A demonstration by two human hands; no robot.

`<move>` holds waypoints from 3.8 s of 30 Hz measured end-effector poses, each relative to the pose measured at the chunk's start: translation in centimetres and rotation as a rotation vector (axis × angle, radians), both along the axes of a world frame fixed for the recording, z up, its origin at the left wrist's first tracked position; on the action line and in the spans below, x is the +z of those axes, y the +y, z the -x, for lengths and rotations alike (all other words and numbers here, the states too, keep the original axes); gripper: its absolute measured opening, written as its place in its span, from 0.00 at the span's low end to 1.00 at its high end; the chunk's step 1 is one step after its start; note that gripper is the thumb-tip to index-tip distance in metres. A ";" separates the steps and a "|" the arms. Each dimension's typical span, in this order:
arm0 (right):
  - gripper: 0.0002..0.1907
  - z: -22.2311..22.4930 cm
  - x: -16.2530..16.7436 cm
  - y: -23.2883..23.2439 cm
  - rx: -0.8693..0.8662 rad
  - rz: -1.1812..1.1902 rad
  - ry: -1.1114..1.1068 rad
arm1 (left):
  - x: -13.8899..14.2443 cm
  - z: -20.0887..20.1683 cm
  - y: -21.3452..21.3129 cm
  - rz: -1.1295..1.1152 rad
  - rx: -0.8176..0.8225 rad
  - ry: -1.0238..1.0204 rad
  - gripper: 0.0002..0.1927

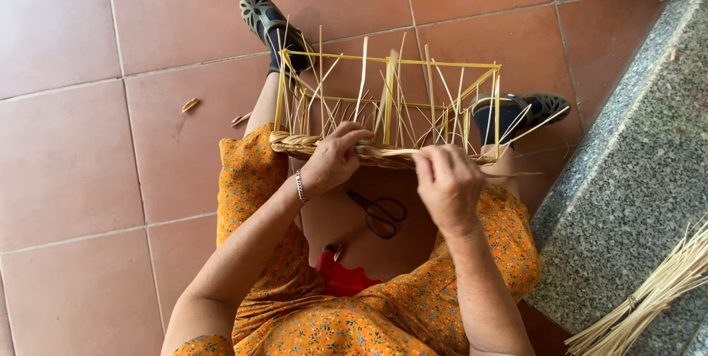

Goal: The person weaves dried plant fibers into a rectangular basket frame, interlacing strands by hand and trimming excess with scissors. The basket gradually fills with a tight woven pattern as the person adjusts and secures the fibers.

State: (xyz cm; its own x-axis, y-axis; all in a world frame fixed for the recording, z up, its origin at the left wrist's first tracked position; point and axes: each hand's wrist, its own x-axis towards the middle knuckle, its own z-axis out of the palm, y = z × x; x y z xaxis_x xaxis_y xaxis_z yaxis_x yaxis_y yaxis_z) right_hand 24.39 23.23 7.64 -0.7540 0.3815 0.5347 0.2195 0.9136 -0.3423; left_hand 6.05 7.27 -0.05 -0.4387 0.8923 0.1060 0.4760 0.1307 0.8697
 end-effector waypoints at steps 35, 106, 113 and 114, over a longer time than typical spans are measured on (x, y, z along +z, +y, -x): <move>0.15 4.7 -11.1 1.0 0.064 0.040 -0.306 | -3.8 -0.4 2.4 0.109 0.244 0.223 0.07; 0.11 11.0 -9.8 6.2 0.070 1.664 -0.233 | -2.1 -2.6 4.2 0.125 0.114 0.349 0.34; 0.10 9.2 -11.2 5.4 -0.231 0.858 -0.395 | -3.7 -3.3 4.5 0.290 0.087 0.468 0.23; 0.09 8.7 -11.1 5.1 -0.232 0.774 -0.372 | -3.8 -3.2 4.6 0.319 0.079 0.469 0.22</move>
